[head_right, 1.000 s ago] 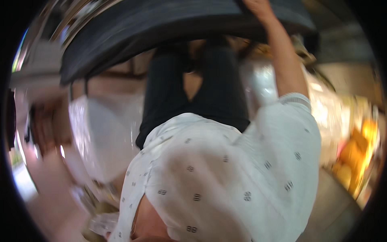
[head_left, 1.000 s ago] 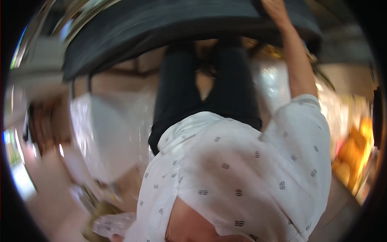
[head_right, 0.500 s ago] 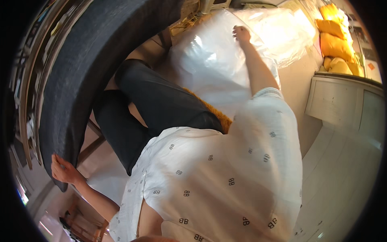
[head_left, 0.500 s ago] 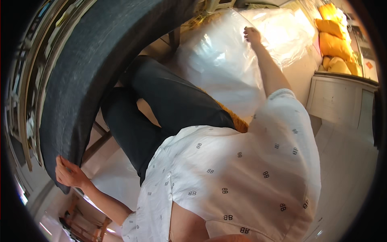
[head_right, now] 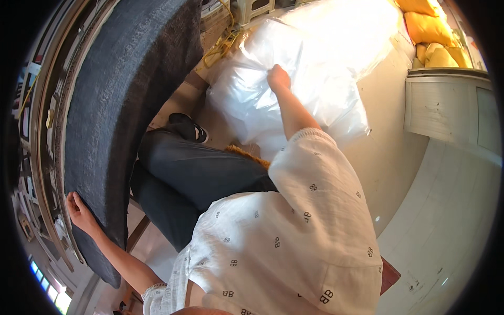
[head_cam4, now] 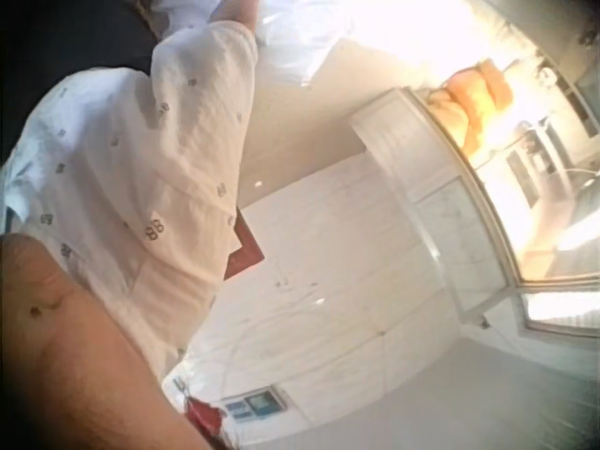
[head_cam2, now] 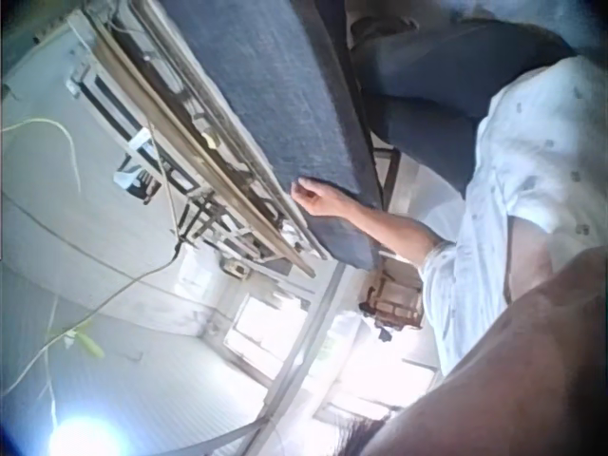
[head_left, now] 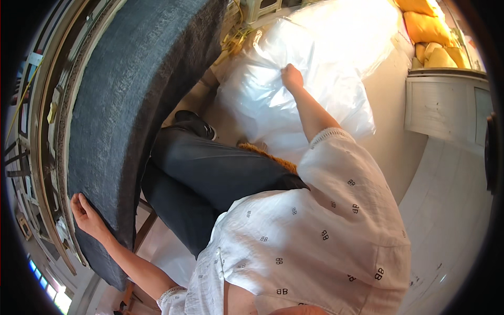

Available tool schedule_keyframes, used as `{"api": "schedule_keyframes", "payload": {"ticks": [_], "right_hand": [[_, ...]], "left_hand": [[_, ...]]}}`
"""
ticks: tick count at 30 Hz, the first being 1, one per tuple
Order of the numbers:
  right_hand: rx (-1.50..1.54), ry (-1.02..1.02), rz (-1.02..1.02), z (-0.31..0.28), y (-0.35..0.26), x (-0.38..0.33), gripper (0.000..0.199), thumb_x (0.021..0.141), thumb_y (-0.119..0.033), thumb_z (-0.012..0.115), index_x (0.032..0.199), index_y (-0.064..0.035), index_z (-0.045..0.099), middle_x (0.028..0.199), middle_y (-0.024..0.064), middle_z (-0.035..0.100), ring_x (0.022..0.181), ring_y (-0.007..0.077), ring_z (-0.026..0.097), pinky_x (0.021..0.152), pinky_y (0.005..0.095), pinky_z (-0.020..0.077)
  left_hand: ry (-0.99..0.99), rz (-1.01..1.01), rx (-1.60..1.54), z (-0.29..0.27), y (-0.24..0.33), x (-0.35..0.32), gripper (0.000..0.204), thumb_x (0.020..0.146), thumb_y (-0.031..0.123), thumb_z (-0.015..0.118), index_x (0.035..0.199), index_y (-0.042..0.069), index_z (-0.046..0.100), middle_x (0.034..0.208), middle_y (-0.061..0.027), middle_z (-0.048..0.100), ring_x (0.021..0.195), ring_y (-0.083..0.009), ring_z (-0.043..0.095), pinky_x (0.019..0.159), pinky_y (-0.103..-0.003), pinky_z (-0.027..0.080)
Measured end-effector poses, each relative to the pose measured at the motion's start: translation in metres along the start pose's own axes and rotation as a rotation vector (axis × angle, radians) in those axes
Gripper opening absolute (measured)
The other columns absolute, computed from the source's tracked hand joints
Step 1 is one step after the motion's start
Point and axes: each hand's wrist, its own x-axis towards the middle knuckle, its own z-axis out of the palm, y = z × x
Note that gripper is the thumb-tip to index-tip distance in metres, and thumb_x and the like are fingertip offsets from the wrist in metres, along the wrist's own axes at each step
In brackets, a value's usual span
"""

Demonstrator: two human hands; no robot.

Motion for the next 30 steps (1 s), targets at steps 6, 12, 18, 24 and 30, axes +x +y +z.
{"api": "schedule_keyframes", "payload": {"ticks": [6,12,18,24,30], "right_hand": [[1.274,-0.201,-0.023,-0.041,0.078,-0.017,0.016,0.086,-0.009,0.047,0.095,-0.0004,0.057,0.085,0.0120,0.061,0.072,0.0184,0.060,0.063,0.0293,0.0510],[1.367,0.416,-0.212,-0.179,0.046,-0.051,0.013,0.084,-0.009,0.042,0.093,-0.0045,0.051,0.069,0.0021,0.046,0.057,0.0120,0.048,0.052,0.0280,0.0450],[1.319,-0.087,-0.697,-0.210,-0.063,-0.162,0.009,0.085,-0.006,0.044,0.092,-0.0056,0.050,0.065,0.0009,0.049,0.052,0.0081,0.047,0.049,0.0217,0.0422],[1.032,-0.155,-1.341,-0.312,-0.159,-0.249,0.009,0.081,-0.005,0.051,0.085,-0.0043,0.060,0.072,0.0010,0.057,0.066,0.0083,0.054,0.062,0.0226,0.0432],[1.804,-0.141,-1.653,-0.416,-0.297,-0.194,0.012,0.086,-0.005,0.050,0.092,-0.0069,0.061,0.080,-0.0035,0.058,0.076,0.0040,0.051,0.069,0.0168,0.0377]], "left_hand": [[-0.004,-0.010,-0.086,0.000,-0.017,0.007,0.021,0.088,0.014,0.054,0.102,-0.001,0.057,0.092,-0.0040,0.059,0.084,-0.0100,0.053,0.078,-0.022,0.041],[0.101,0.264,-0.215,0.037,0.103,0.000,0.016,0.088,0.009,0.054,0.098,-0.002,0.058,0.091,-0.0046,0.059,0.083,-0.0107,0.054,0.074,-0.024,0.043],[-0.616,0.332,-0.773,0.103,0.259,-0.082,0.032,0.081,0.000,0.058,0.112,0.002,0.052,0.099,-0.0077,0.058,0.092,-0.0144,0.055,0.083,-0.026,0.043],[-0.875,0.392,-1.021,0.139,0.307,-0.095,0.039,0.065,0.009,0.073,0.101,0.004,0.059,0.100,-0.0104,0.061,0.103,-0.0228,0.052,0.092,-0.035,0.036],[-0.866,0.864,-0.674,0.107,0.256,-0.065,0.013,0.068,0.009,0.069,0.079,0.002,0.064,0.088,-0.0081,0.063,0.090,-0.0222,0.057,0.081,-0.034,0.042]]}}
